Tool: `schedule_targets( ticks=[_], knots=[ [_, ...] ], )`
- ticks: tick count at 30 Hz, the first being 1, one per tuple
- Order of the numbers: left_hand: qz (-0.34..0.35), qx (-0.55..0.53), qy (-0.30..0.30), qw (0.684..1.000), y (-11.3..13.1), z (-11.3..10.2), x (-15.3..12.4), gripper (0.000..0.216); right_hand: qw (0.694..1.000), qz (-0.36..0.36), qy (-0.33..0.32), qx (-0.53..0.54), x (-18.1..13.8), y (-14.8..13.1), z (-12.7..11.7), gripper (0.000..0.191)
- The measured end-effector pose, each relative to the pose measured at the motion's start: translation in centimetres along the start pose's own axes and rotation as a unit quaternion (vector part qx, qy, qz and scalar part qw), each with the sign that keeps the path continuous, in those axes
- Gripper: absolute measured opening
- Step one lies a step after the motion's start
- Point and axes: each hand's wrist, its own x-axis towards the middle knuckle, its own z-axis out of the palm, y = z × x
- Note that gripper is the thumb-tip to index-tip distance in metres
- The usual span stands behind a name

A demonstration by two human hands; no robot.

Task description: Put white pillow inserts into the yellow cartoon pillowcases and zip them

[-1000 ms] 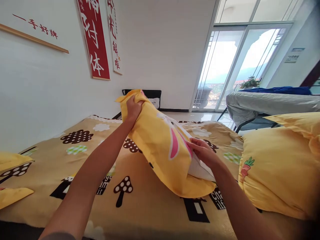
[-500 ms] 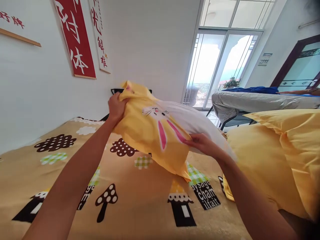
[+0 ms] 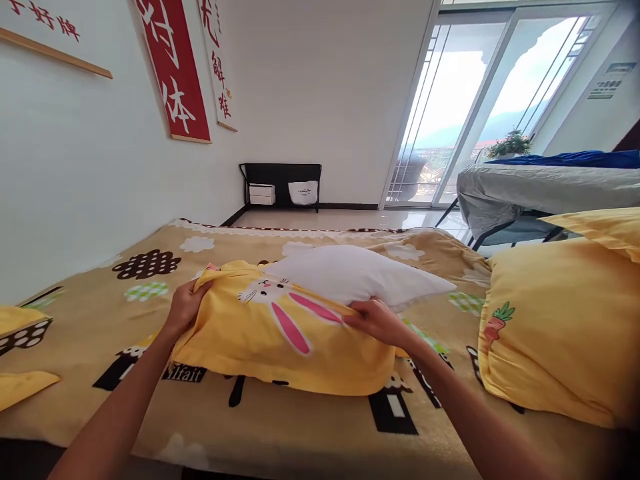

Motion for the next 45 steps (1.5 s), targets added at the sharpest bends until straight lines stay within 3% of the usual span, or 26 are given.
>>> schedule_targets(
  ticks=[2,5,8,11,13,15,17,19,21,22,24,26,29,32,38,41,45],
  knots=[
    [-0.040,-0.058,-0.050,0.996,0.8,0.1,-0.3,0.061,1.000,0.013,0.027,-0.002,-0.5,0.4,-0.6,0.045],
    [0.003,0.028,-0.082,0.996,1.2,-0.5,-1.6,0.058,0.998,0.040,0.031,0.032,-1.5,0.6,-0.4,0.046],
    [0.092,0.165,-0.052,0.981,0.9,-2.0,-3.7,0.053,0.993,0.081,0.082,0.035,-2.4,0.3,0.0,0.044],
    [0.092,0.218,-0.022,0.971,-0.9,-2.6,-6.0,0.050,0.981,0.075,0.177,0.000,-3.0,-0.4,1.4,0.037],
    [0.057,0.245,-0.045,0.967,-3.0,-2.3,-7.3,0.052,0.987,0.049,0.153,-0.022,-3.6,-0.8,2.8,0.032],
    [0.030,0.270,-0.117,0.955,-4.7,-2.0,-8.2,0.052,0.997,0.050,0.064,-0.016,-4.5,-1.3,3.8,0.030],
    [0.035,0.293,-0.160,0.942,-4.9,-2.0,-8.7,0.047,0.999,0.054,0.003,-0.005,-5.6,-2.1,3.9,0.027],
    [0.095,0.326,-0.112,0.934,-2.7,-2.3,-9.2,0.042,0.999,0.027,-0.003,-0.019,-6.7,-3.4,3.4,0.025],
    [0.219,0.328,-0.039,0.918,1.6,-2.1,-9.7,0.045,1.000,-0.016,-0.001,-0.026,-7.3,-4.9,2.9,0.023],
    [0.295,0.302,-0.039,0.906,4.3,-1.6,-10.0,0.047,1.000,-0.024,-0.002,-0.015,-7.5,-5.5,2.7,0.024],
    [0.428,0.230,-0.150,0.861,9.5,0.4,-10.3,0.045,1.000,-0.012,0.004,0.028,-7.5,-6.5,2.2,0.029],
    [0.489,0.195,-0.274,0.805,13.7,3.4,-10.2,0.040,0.997,0.006,0.014,0.072,-7.1,-6.8,1.5,0.035],
    [0.466,0.173,-0.391,0.775,16.4,8.0,-9.3,0.036,0.993,0.025,0.036,0.106,-6.5,-5.9,0.3,0.035],
    [0.398,0.220,-0.469,0.757,16.3,10.8,-8.7,0.042,0.990,0.071,0.060,0.105,-6.4,-4.1,0.1,0.030],
    [0.369,0.321,-0.527,0.695,15.6,11.0,-10.0,0.030,0.993,0.108,-0.032,0.025,-8.4,-1.6,3.1,0.017],
    [0.373,0.311,-0.512,0.708,15.2,10.6,-11.2,0.027,0.993,0.086,-0.056,0.050,-10.1,-1.8,3.2,0.019],
    [0.363,0.176,-0.441,0.801,13.7,10.6,-12.8,0.023,0.991,0.068,0.014,0.113,-11.8,-2.8,2.6,0.023]
  ],
)
